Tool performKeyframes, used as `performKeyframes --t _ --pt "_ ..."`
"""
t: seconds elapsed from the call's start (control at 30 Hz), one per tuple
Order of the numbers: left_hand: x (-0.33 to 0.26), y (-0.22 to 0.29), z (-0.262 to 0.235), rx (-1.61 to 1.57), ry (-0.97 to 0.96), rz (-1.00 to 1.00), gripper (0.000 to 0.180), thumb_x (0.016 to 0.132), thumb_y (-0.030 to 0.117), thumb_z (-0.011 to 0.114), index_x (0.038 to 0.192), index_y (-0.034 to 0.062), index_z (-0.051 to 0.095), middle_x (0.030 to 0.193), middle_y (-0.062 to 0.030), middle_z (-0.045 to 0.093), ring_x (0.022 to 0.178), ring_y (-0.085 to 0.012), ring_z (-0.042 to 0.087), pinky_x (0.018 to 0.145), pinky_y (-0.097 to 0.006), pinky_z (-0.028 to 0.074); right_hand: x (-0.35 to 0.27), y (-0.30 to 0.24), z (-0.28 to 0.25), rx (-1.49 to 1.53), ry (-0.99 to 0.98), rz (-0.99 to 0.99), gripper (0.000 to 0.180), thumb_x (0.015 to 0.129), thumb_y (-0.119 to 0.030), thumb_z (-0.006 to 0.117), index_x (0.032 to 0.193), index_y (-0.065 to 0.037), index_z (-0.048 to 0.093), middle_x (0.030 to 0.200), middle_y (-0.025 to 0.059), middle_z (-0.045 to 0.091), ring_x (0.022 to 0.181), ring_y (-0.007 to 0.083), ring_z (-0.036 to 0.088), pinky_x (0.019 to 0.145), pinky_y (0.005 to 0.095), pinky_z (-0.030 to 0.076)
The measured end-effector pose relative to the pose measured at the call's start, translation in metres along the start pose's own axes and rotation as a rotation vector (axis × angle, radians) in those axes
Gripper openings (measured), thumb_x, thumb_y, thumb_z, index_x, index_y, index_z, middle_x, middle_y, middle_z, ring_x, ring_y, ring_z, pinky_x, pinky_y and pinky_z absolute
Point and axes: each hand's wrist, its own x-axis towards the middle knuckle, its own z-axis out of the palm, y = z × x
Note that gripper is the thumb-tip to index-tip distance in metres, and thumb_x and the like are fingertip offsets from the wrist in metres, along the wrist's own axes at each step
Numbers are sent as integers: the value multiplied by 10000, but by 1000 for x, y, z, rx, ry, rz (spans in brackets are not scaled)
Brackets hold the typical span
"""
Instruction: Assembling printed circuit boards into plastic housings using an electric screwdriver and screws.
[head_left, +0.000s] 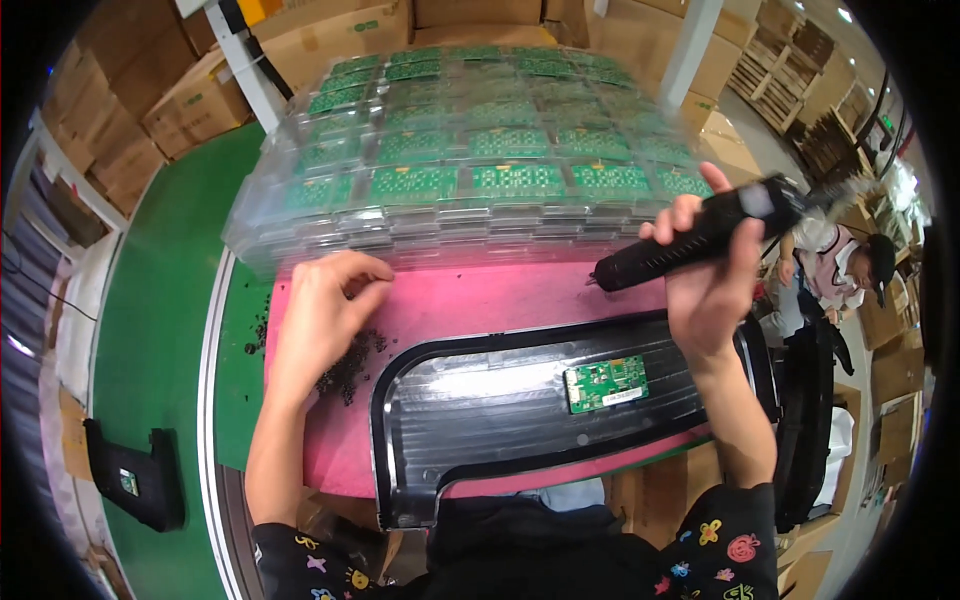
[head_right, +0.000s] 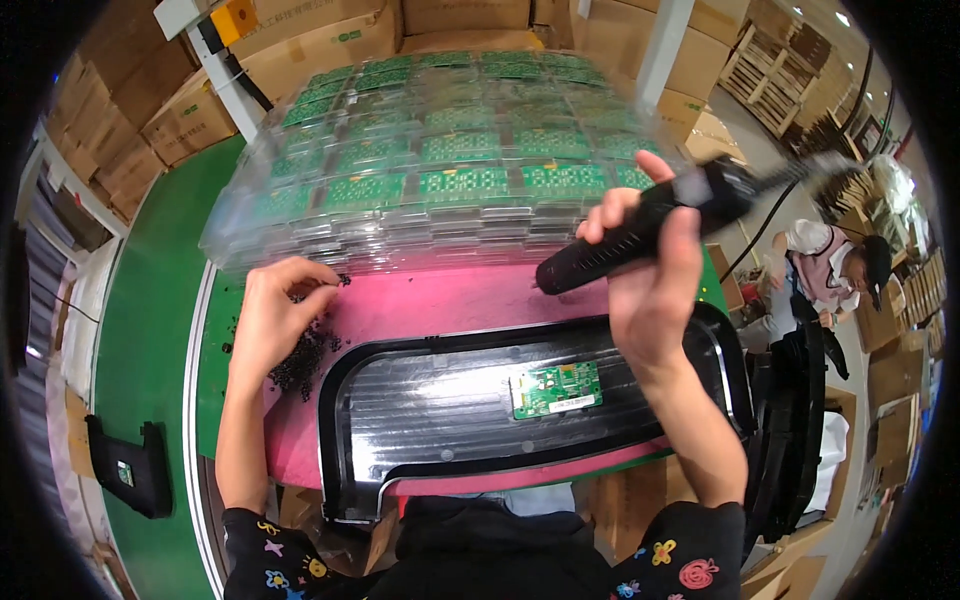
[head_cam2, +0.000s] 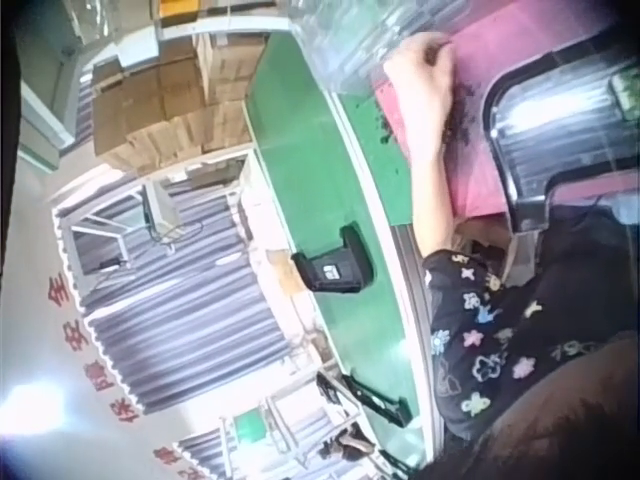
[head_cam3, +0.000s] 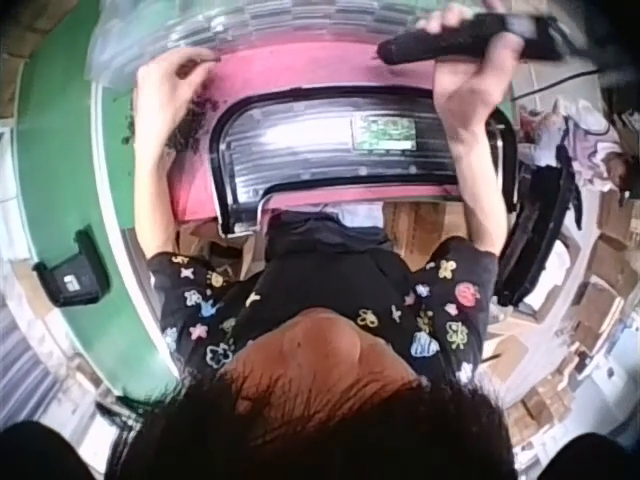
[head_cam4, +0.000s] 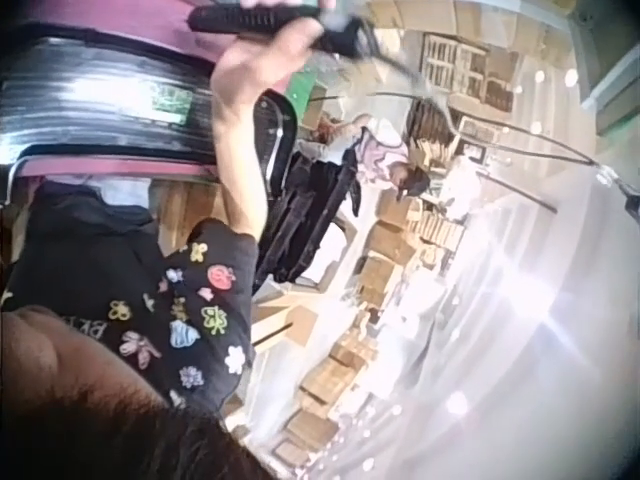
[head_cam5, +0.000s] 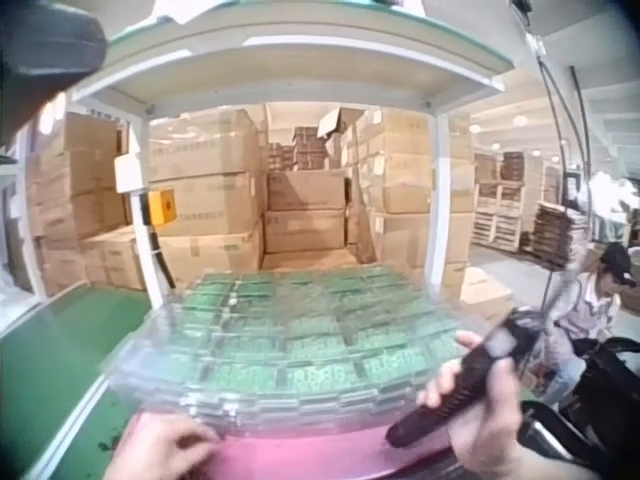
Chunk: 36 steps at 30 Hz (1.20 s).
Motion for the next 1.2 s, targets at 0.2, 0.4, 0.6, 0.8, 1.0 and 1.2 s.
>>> performKeyframes --t 0.2,0.4,0.6,0.8,1.0,1.2 --pt "-1 91 28 -589 -330 294 124 766 1 753 883 -4 714 864 -90 714 802 -176 683 733 -282 530 -30 -44 25 471 80 51 748 811 -809 462 995 -90 559 580 -55 421 450 89 367 499 282 360" --pt "6 112 42 -924 -659 24 89 828 -32 709 916 -24 697 899 -73 690 833 -137 651 752 -267 526 -42 -63 7 478 -174 -47 677 822 -745 541 1018 -97 526 599 -27 484 446 121 479 510 325 446" --pt "9 115 50 -857 -652 -63 88 871 -40 651 952 -28 685 871 -65 678 810 -112 641 736 -250 525 -48 -78 2 351 -252 -261 436 845 -473 683 948 -92 497 569 20 585 403 137 535 448 300 486" --pt "1 109 63 -570 -510 434 155 779 5 749 898 -17 651 847 -101 679 763 -235 680 650 -306 541 -50 -78 13 292 -287 -424 355 759 -311 720 856 -60 490 525 3 563 367 87 513 403 253 502" --pt "-3 105 64 -536 -465 475 176 772 3 752 908 -26 645 851 -115 669 758 -250 673 647 -320 541 -41 -68 10 252 -504 -352 390 799 -337 718 906 -47 481 560 28 599 423 111 566 473 268 539" --pt "-4 106 77 -574 -404 608 225 770 14 753 965 -20 646 829 -123 654 736 -259 663 624 -332 525 -44 -70 13 212 -521 -328 393 804 -340 716 904 -44 479 567 31 603 406 118 562 457 282 535"
